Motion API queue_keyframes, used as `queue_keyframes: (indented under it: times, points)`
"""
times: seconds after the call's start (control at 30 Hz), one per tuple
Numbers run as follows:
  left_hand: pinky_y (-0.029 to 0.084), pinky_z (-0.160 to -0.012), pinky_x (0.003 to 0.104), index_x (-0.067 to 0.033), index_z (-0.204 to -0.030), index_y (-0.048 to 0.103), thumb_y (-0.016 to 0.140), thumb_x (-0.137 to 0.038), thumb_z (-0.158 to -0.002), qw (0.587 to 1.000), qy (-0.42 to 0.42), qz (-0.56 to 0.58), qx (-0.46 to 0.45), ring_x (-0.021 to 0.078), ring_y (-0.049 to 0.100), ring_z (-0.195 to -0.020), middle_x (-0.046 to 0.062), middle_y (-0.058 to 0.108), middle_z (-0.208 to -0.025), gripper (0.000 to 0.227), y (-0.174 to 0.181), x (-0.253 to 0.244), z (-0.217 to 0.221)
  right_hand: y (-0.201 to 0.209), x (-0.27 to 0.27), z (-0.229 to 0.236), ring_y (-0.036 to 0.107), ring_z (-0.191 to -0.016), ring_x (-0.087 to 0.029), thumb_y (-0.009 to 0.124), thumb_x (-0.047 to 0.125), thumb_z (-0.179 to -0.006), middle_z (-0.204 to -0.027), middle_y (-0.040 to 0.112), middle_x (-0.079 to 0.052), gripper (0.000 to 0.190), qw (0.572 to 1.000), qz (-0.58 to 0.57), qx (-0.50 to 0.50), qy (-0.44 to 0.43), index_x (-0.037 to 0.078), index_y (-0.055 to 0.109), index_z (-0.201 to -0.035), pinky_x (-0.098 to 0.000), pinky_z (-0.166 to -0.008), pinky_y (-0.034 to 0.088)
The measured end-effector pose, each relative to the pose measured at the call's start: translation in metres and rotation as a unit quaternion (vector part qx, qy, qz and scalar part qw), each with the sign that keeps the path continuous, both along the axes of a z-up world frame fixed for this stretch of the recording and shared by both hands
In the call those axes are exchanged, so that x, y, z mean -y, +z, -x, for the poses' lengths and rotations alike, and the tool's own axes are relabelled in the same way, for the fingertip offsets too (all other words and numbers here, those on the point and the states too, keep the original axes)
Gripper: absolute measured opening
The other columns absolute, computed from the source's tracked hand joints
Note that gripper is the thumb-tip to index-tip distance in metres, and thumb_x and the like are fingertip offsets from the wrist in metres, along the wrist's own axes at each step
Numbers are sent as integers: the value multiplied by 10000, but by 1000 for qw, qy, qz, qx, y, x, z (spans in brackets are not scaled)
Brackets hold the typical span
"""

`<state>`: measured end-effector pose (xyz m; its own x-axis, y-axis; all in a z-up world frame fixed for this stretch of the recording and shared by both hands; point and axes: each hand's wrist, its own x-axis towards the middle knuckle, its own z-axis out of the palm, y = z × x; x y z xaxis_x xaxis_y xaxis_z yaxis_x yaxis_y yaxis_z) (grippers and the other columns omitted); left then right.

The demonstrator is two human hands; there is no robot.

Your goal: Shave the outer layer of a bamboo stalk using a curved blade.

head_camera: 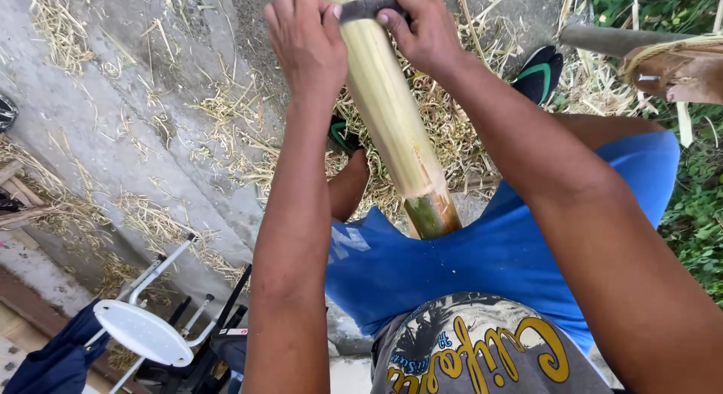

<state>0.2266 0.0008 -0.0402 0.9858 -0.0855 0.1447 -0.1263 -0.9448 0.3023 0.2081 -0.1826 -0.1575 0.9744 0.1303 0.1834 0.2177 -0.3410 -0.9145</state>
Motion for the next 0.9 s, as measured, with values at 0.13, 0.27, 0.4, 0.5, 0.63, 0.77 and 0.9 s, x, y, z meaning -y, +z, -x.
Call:
queue_keyframes:
  times: [0.13,0.27,0.4,0.5,0.63,0.77,0.9]
  points:
    - [423,-937,487,-89,-956,552,727,-227,-954,998,-3,34,-47,304,537,-1064,82,547,-1096,223,1,5,6,0,8,10,568,-726,-278,703,232,-1125,-835,593,-137,260,1000,1,4,7,11,620,-1015,-430,-637,438]
    - [418,-946,486,-78,-985,533,682,-222,-965,995,1,-22,-101,297,535,-1063,107,526,-1077,208,0,21,36,-1,19,46,506,-689,-272,664,203,-1116,-788,511,-129,278,998,-12,-56,39,-9,573,-961,-436,-634,401]
    - [418,-914,465,-77,-968,522,637,-240,-982,982,44,-24,-182,290,527,-1005,127,506,-1042,201,7,30,71,11,27,79,492,-674,-249,640,187,-1097,-776,501,-107,259,997,-5,-59,43,10,567,-922,-425,-617,394]
    - [422,-918,473,-76,-956,520,625,-222,-989,984,36,-13,-175,275,543,-1025,110,522,-1050,182,7,28,74,10,28,79,493,-649,-255,635,231,-1129,-750,491,-109,327,994,39,-85,62,21,545,-895,-424,-597,392]
    - [418,-899,493,-61,-977,520,624,-194,-962,982,40,9,-182,312,542,-1063,128,523,-1056,170,9,43,145,6,47,145,502,-595,-286,648,270,-1058,-698,501,-120,340,992,54,-89,67,23,556,-843,-443,-547,397]
    - [409,-916,512,-57,-989,524,607,-163,-972,984,33,67,-160,369,531,-1046,177,528,-1072,136,17,60,232,28,72,221,558,-684,-368,632,285,-1032,-770,526,-165,299,984,55,-134,105,36,555,-885,-471,-626,451]
    - [405,-879,514,-61,-948,528,637,-177,-962,968,85,124,-201,388,523,-987,169,525,-992,160,25,69,262,38,88,243,585,-734,-397,635,297,-1013,-799,548,-166,286,965,59,-192,171,38,563,-916,-486,-656,466]
